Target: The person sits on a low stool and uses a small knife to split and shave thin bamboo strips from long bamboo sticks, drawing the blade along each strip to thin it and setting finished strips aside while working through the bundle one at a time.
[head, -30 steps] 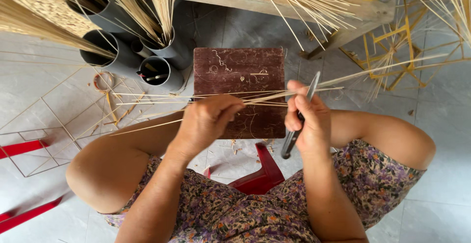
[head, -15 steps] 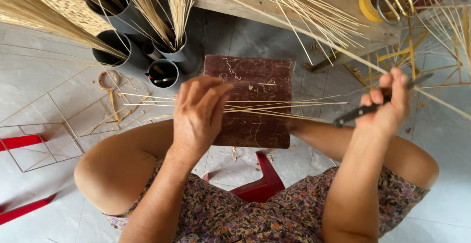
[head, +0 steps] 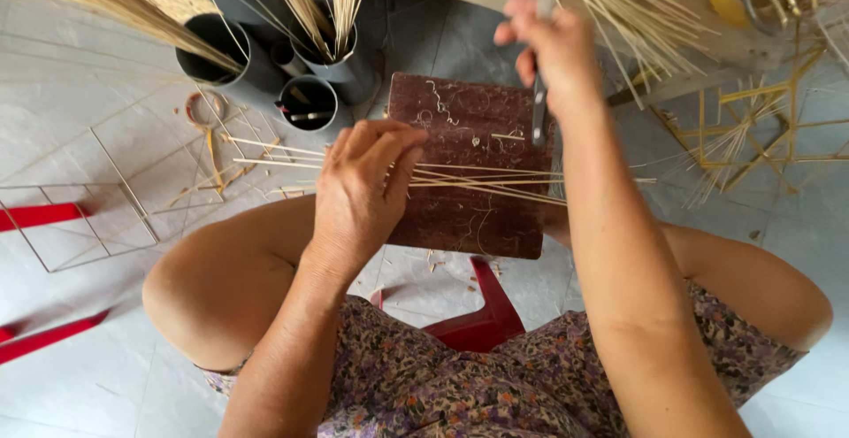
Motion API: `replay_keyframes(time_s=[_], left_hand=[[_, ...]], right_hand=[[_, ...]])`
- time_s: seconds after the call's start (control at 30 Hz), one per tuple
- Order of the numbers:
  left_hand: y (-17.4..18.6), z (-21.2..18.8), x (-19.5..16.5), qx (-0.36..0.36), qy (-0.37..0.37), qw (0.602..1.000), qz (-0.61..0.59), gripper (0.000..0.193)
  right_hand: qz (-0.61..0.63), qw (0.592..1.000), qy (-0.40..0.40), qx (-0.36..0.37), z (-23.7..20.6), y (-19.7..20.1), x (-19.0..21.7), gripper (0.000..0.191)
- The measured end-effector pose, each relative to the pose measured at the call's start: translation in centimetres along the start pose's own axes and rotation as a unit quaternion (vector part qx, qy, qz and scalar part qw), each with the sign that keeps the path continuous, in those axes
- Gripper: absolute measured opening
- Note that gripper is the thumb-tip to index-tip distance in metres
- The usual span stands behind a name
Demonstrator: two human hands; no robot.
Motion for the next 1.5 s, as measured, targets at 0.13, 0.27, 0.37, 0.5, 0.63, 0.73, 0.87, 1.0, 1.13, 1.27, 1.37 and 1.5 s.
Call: replay_keyframes(time_s=[0.13, 0.27, 0.37, 0.5, 0.63, 0.73, 0.87, 1.0, 1.13, 1.27, 1.37, 1.5], left_hand=[[1.1, 0.2, 0.5, -0.009, 0.023, 1.0, -0.01, 0.009], [1.4, 0.3, 0.8, -0.016, 0.045, 0.998, -0.039, 0.009], [0.7, 0.3, 0.4, -0.018, 0.031, 0.999, -0.038, 0.009], [-1.6, 0.1, -0.1, -0.011, 0.001, 0.999, -0.032, 0.007], [-5.2, -0.9, 0.3, 0.041, -0.006, 0.999, -0.022, 0.008], [-8.6, -1.9, 0.6, 0.105, -0.026, 0.994, 0.027, 0.008], [-12.9, -4.1, 0.9, 0.244, -0.018, 0.967, 0.067, 0.009], [-14.8, -5.6, 0.0, 0.277, -0.068, 0.949, 0.133, 0.019], [-15.9, -6.0, -0.3, 0.316, -0.071, 0.93, 0.174, 0.034], [-16.1, -6.2, -0.1, 0.332, -0.062, 0.924, 0.181, 0.039], [-16.1, -6.2, -0.1, 0.333, -0.061, 0.924, 0.176, 0.039], [-15.9, -5.6, -0.3, 0.357, -0.054, 0.914, 0.184, 0.023]], right_hand=[[-0.268, 0.956, -0.115, 0.02, -6.5, -0.5, -6.9, 0.023], [-0.388, 0.915, 0.072, 0.084, -11.3, -1.1, -8.5, 0.018], [-0.455, 0.883, 0.091, 0.072, -12.1, -1.0, -9.2, 0.016], [-0.506, 0.848, 0.123, 0.097, -11.9, -1.9, -8.8, 0.018], [-0.51, 0.84, 0.137, 0.127, -12.0, -2.1, -8.4, 0.019], [-0.486, 0.853, 0.137, 0.129, -12.3, -1.9, -8.0, 0.019], [-0.486, 0.857, 0.123, 0.121, -12.5, -1.8, -8.0, 0.017], [-0.522, 0.833, 0.144, 0.116, -12.6, -2.2, -7.8, 0.014], [-0.494, 0.846, 0.155, 0.126, -12.7, -2.2, -7.5, 0.011], [-0.471, 0.857, 0.172, 0.117, -12.8, -1.8, -7.2, 0.012], [-0.438, 0.873, 0.189, 0.099, -12.7, -1.5, -6.8, 0.011], [-0.432, 0.871, 0.217, 0.09, -12.4, -1.0, -5.8, 0.011]])
Point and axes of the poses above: each hand's wrist, its own z-axis towards the middle knuckle, its own y-axis out of the back of the hand, x = y × z, the point moved 6 cm from there along z, towards the middle knuckle, and after that the axes turned 15 degrees about z, right-handed, at the moved point
